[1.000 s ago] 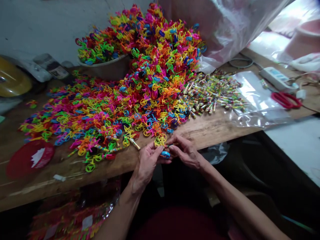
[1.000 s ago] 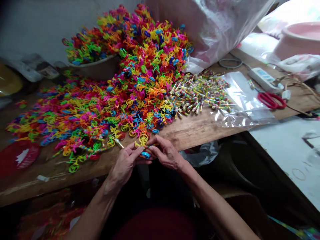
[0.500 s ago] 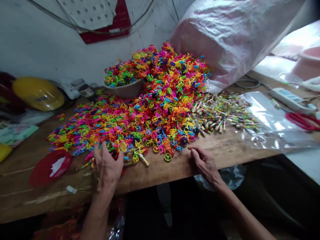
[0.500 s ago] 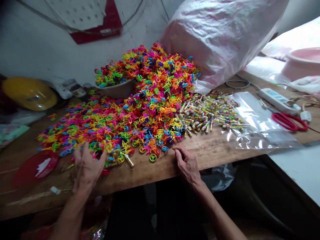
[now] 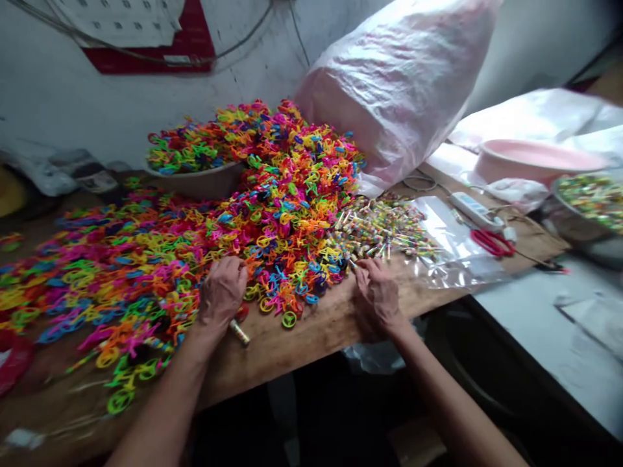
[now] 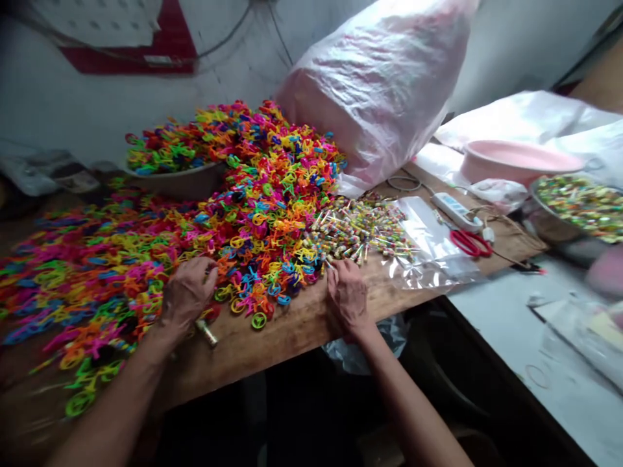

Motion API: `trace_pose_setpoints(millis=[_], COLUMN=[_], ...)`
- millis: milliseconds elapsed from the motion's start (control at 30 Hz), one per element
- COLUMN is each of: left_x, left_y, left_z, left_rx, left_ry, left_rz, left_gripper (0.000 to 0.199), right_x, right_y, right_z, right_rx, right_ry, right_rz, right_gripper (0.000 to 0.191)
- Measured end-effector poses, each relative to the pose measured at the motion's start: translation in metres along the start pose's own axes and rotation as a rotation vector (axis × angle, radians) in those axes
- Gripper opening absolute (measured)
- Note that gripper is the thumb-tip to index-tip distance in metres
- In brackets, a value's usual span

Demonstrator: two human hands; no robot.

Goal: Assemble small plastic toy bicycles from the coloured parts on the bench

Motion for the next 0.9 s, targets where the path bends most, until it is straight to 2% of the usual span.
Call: trace_pose_setpoints(millis=[133,267,367,500,567,633,667,733,800,900], left_x=[-0.028,-0.054,-0.051,-0.027,-0.015,-0.002,0.004,0.015,0.024,0.038], left_y=[0.008,0.000,-0.008,-0.020,-0.022,-0.024,-0.026,-0.032,-0.038,-0.044], left_z=[0.001,0.018,0.035,0.065,0.073,0.078,0.080,0.087,0.094,0.103], left_rx=[-0.076,-0.141,-0.303,-0.534,-0.581,-0.629,-0.662,-0.728,-0.788,-0.864], left_ry=[0.346,0.635,0.738,0.954,0.997,0.981,0.971,0.974,0.985,0.937], left_rz=[0.443,0.781,1.047,1.529,1.659,1.726,1.739,1.719,1.658,1.553], left_gripper=[0.007,0.026,0.024,0.030,0.032,0.033,0.035,0.038,0.043,0.037], right_x=[0.003,0.003,0.005,0.012,0.001,-0.020,-0.033,-0.070,-0.101,-0.123], right_y=[-0.031,-0.039,-0.030,-0.008,0.006,0.012,0.010,-0.005,-0.006,-0.009], right_z=[-0.012,-0.011,-0.014,-0.029,-0.037,-0.039,-0.039,-0.034,-0.028,-0.023], right_rx=[-0.131,-0.150,-0.130,-0.038,0.079,0.161,0.162,0.045,0.019,-0.018], right_ry=[0.027,0.025,0.031,-0.052,-0.057,-0.037,-0.025,0.015,0.054,0.047], right_rz=[0.182,0.250,0.307,0.298,0.172,-0.104,-0.290,-0.665,-0.831,-0.975], right_gripper=[0.015,0.020,0.022,0.014,0.015,0.013,0.010,0.006,0.006,0.007])
Point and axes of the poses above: each hand's wrist, its own z-axis away from the middle knuckle, its own y-axis out of the back of the hand, x = y × z, the point moved 10 cm from there along -z, towards the middle knuckle, and after that the axes turned 10 degrees about y, right-handed, at the moved point
